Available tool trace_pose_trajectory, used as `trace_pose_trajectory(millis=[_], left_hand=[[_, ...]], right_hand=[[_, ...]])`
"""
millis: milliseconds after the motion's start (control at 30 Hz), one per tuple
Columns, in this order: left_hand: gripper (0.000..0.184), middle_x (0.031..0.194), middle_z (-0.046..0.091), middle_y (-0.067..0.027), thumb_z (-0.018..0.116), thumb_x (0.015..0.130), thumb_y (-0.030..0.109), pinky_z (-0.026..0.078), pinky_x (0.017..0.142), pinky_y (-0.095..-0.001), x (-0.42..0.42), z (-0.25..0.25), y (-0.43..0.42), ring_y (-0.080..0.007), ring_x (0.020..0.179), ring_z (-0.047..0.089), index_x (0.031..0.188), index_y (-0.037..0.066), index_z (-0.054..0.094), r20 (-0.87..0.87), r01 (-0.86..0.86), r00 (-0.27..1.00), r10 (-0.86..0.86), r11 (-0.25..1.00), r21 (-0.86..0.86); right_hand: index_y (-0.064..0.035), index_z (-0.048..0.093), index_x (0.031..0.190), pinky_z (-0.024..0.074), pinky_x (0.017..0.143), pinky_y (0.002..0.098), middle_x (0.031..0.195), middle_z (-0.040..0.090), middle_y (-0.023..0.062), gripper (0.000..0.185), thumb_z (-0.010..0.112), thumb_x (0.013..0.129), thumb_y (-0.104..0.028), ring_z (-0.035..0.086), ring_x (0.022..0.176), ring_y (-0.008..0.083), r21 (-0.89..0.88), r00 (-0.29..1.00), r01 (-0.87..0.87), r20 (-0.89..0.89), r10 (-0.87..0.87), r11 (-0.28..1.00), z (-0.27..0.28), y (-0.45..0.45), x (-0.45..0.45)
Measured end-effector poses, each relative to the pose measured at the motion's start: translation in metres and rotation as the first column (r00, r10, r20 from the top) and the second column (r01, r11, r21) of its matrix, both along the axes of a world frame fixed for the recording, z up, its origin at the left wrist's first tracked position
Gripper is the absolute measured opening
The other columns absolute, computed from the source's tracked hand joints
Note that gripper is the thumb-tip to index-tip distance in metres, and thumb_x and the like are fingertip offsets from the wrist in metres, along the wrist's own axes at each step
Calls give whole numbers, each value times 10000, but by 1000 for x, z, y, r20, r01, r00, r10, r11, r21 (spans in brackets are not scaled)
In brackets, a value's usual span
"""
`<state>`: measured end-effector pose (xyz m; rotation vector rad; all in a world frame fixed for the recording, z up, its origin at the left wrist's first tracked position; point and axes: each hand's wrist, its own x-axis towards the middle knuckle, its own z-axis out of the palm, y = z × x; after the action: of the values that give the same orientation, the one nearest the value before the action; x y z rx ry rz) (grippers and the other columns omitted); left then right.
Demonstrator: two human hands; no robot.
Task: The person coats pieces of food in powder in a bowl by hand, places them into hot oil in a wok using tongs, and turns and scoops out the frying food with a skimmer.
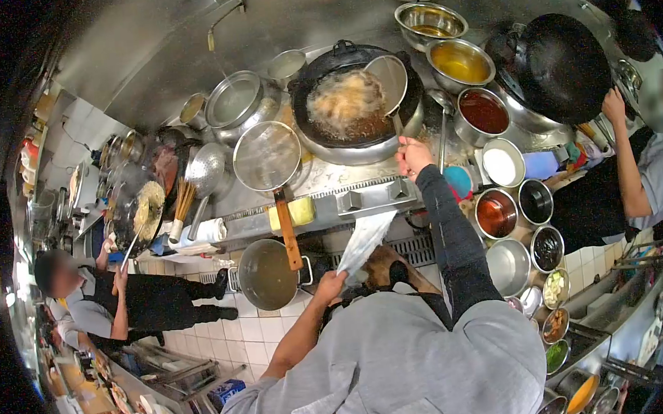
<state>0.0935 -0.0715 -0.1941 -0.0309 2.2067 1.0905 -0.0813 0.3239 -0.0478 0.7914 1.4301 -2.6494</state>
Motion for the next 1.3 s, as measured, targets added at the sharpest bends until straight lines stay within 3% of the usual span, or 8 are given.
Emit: trace_pose_trajectory(millis=[67, 167, 300, 633, 933, 1033, 1133, 1300], left_hand=[[507, 861, 678, -234, 526, 873, 437, 498, 774, -428, 0, -1, 0, -353, 857, 675, 991, -38, 660, -11, 3, 1000, -3, 1000, 5], [497, 903, 681, -241, 524, 872, 419, 497, 799, -427, 3, -9, -5, -356, 893, 672, 1012, -38, 661, -37, 39, 999, -37, 999, 37], [476, 962, 684, -244, 524, 866, 387, 491, 840, -424, 3, -2, -4, -353, 942, 665, 1055, -27, 663, -5, 99, 995, -99, 992, 78], [405, 943, 712, -164, 611, 832, 327, 499, 818, -382, 3, 12, -8, -281, 902, 677, 1090, 25, 688, -7, 104, 995, -104, 980, 172], [516, 891, 714, -162, 664, 846, 516, 502, 776, -389, 0, 25, -1, -302, 829, 683, 1039, 41, 714, 65, 63, 996, -67, 995, 74], [504, 791, 681, -107, 669, 871, 479, 487, 726, -369, -2, 17, -3, -219, 746, 639, 1028, 1, 701, 47, 70, 996, -74, 995, 71], [468, 868, 701, -200, 656, 855, 459, 504, 770, -410, -4, 23, -6, -318, 822, 684, 1039, 31, 705, 40, 137, 990, -138, 990, 15], [401, 846, 697, -198, 635, 820, 377, 507, 753, -409, -3, 6, -10, -311, 795, 682, 1031, 45, 707, 28, 181, 983, -182, 983, 26]], right_hand=[[-137, 465, 1173, 293, 333, 282, 654, 520, 44, 282, 475, 912, -32, 349, 372, 108, -106, 998, -42, 41, 46, 994, 11, -10, -6], [-149, 392, 1305, 289, 367, 273, 671, 496, 47, 370, 426, 945, -70, 344, 399, 102, -314, 990, -103, 57, 127, 944, 5, -10, -19], [-134, 410, 1267, 268, 361, 251, 691, 515, 37, 354, 449, 928, -42, 345, 405, 82, -298, 972, -188, 80, 221, 936, 27, -10, -8], [-82, 395, 1368, 278, 350, 259, 661, 501, 32, 470, 405, 905, -2, 316, 392, 86, -6, 968, -233, 98, 233, 972, 71, 2, 45], [-59, 427, 1422, 294, 328, 294, 650, 521, 49, 577, 432, 849, 4, 379, 385, 123, 376, 986, -146, 135, 102, 915, 74, 1, 51], [-54, 442, 1428, 305, 322, 302, 648, 534, 55, 602, 428, 830, 15, 403, 376, 138, 484, 986, -142, 149, 78, 863, 70, -1, 48], [-56, 473, 1415, 326, 327, 308, 640, 545, 58, 613, 425, 808, 13, 421, 366, 153, 554, 987, -138, 146, 67, 821, 58, 6, 40], [-65, 521, 1384, 362, 351, 330, 633, 558, 57, 612, 434, 781, -6, 438, 369, 163, 705, 987, -156, 138, 81, 692, 56, 3, 30]])
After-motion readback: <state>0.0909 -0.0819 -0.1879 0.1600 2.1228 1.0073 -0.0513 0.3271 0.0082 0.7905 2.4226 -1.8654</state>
